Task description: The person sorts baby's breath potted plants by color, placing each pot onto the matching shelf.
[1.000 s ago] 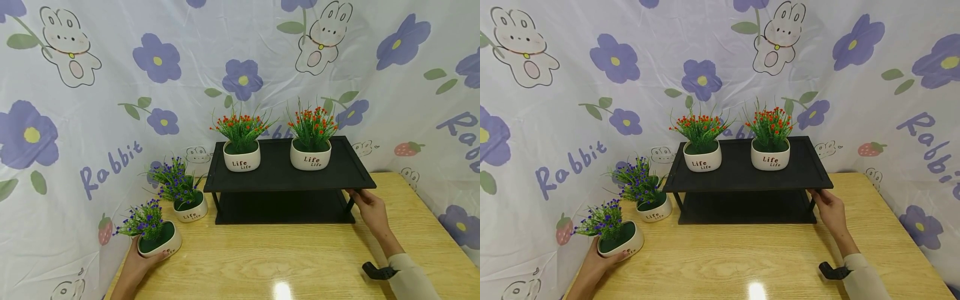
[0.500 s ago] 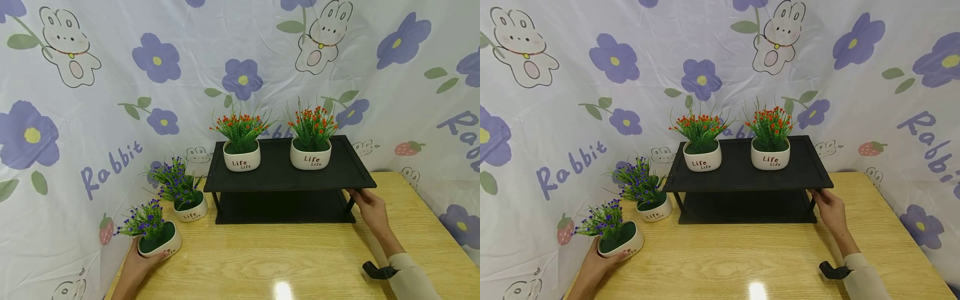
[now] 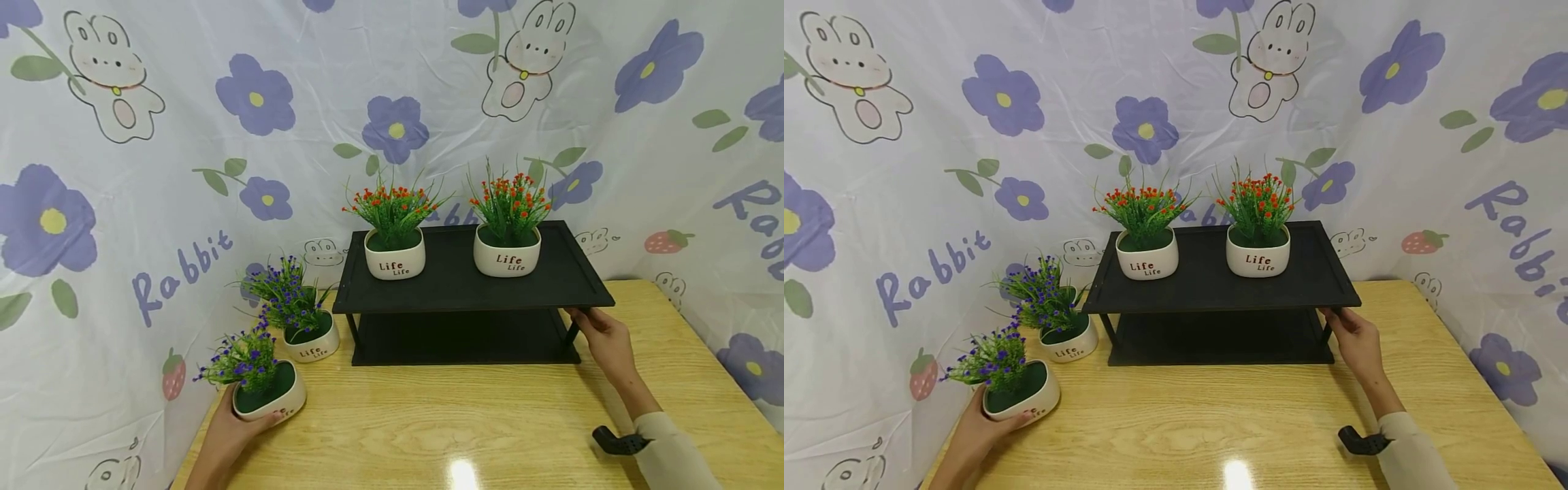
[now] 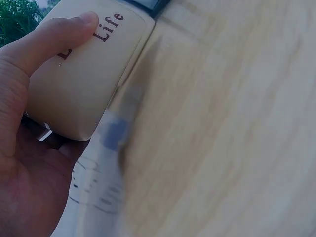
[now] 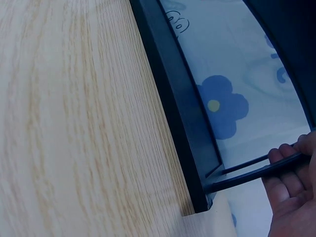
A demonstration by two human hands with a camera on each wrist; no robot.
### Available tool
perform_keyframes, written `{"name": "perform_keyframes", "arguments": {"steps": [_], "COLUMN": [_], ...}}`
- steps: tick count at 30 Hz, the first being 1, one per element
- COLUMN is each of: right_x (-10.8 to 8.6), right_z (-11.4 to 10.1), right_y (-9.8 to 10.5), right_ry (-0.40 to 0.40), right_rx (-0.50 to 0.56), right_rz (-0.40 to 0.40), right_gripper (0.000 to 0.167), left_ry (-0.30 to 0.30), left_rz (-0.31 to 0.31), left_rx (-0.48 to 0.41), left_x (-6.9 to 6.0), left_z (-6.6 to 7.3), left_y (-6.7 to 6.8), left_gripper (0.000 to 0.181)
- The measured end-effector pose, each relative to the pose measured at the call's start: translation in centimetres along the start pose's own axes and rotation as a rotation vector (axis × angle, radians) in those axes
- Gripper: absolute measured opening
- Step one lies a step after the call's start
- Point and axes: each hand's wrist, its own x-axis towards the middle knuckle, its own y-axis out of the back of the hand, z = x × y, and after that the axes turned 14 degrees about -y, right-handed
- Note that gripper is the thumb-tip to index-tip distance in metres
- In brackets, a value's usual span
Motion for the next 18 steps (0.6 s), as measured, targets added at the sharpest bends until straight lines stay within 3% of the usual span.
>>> {"name": "perform_keyframes", "arguments": {"steps": [11,18], "right_x": [0.2,0.0], "right_z": [-0.1,-0.3], "right_y": [-0.1,0.0], "right_ry": [0.014,-0.007], "right_rx": [0.008,-0.001], "right_rz": [-0.002,-0.005], "right_gripper": [0.046,0.047], "left_ry": [-0.145,-0.188], "left_rz": [-0.03,-0.042], "left_rx": [0.092,0.045], "left_x": [-0.5,-0.4], "left_z": [2.4,4.3], "left_y": [-0.7,-2.2], "left_gripper": [0.113,0.109]}}
